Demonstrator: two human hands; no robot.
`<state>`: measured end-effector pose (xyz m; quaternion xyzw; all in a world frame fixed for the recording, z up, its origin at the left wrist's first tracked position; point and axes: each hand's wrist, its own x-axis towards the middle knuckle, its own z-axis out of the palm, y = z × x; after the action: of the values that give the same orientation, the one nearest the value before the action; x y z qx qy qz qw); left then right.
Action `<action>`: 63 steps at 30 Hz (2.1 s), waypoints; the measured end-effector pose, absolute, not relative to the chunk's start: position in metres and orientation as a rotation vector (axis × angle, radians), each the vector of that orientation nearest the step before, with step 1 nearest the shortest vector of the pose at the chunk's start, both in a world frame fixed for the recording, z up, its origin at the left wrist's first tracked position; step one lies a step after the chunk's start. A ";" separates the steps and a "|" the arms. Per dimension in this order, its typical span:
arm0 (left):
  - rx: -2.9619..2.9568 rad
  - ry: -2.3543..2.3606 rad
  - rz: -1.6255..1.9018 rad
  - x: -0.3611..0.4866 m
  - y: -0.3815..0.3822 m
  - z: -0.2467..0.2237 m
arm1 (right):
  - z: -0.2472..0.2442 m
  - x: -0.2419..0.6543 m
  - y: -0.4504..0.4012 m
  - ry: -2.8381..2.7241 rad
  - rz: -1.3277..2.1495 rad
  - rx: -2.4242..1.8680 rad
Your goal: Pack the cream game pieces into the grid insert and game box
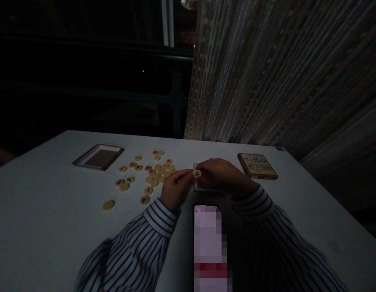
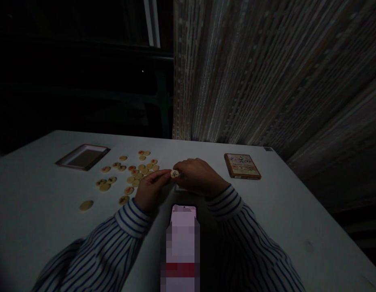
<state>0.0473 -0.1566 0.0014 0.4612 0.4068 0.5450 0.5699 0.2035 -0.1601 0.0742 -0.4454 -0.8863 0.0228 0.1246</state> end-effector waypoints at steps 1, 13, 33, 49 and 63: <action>1.081 0.971 1.283 0.048 -0.157 0.003 | 0.075 0.204 -0.160 -2.591 0.068 -1.315; 1.574 1.140 1.358 0.048 -0.156 -0.012 | 0.071 0.221 -0.155 -2.635 0.075 -1.590; 2.442 1.219 1.008 0.045 -0.154 -0.026 | 0.052 0.224 -0.147 -2.819 0.217 -1.719; 2.490 1.192 0.839 0.043 -0.152 -0.033 | 0.046 0.223 -0.144 -2.845 0.384 -1.680; 2.497 1.194 0.854 0.043 -0.152 -0.034 | 0.047 0.227 -0.142 -2.828 0.491 -1.655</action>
<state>0.0431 -0.1524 -0.0345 0.8557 0.4090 0.2926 0.1221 0.2266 -0.1421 0.0467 -0.4977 -0.8504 0.1475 -0.0860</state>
